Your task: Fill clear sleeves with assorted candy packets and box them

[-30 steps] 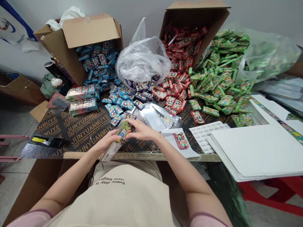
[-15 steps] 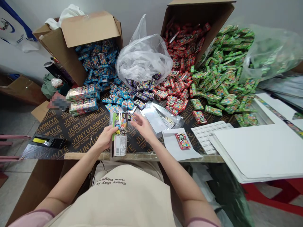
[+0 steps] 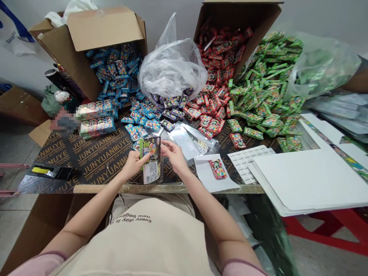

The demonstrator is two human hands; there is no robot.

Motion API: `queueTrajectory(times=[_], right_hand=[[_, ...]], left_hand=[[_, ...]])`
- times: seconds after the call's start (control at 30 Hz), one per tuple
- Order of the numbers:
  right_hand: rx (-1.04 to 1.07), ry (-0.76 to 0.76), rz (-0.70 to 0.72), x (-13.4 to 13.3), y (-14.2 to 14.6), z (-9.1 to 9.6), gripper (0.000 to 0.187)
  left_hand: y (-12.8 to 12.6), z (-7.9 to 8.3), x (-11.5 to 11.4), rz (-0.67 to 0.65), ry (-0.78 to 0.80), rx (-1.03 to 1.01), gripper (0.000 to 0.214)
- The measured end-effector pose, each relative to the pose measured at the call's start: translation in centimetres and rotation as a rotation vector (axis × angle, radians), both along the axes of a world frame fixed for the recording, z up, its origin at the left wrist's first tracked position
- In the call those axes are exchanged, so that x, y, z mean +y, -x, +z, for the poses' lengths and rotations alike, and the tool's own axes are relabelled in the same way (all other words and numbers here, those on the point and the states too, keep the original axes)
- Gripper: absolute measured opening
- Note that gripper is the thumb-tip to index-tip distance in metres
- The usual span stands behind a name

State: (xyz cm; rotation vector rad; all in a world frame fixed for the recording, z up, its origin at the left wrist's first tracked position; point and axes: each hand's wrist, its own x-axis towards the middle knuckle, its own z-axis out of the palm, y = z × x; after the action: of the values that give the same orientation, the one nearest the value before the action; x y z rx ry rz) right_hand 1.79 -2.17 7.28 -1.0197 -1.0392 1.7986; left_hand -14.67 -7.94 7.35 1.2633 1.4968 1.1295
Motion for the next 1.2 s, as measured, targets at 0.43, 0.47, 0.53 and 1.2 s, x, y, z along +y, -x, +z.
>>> queueTrajectory(times=[0.43,0.47,0.53,1.2], right_hand=[[-0.039,-0.135,-0.372,-1.8,3.1,-0.8,0.046],[-0.057,-0.148,-0.389,-1.3,2.4,-1.3,0.042],[-0.078,-0.161,-0.435,-0.4,1.1,-2.1,0.036],[-0.375,-0.627,0.345,2.3,-2.8,3.2,0.026]], left_hand=[[-2.9,0.4,1.1,0.148,-0.033,-0.2,0.029],[-3.2,0.1,1.3,0.121,-0.018,-0.279,0.031],[-4.1,-0.6,1.3,0.005,0.008,-0.516,0.045],[-0.6,0.4,-1.6,-0.318,0.33,-0.629,0.05]])
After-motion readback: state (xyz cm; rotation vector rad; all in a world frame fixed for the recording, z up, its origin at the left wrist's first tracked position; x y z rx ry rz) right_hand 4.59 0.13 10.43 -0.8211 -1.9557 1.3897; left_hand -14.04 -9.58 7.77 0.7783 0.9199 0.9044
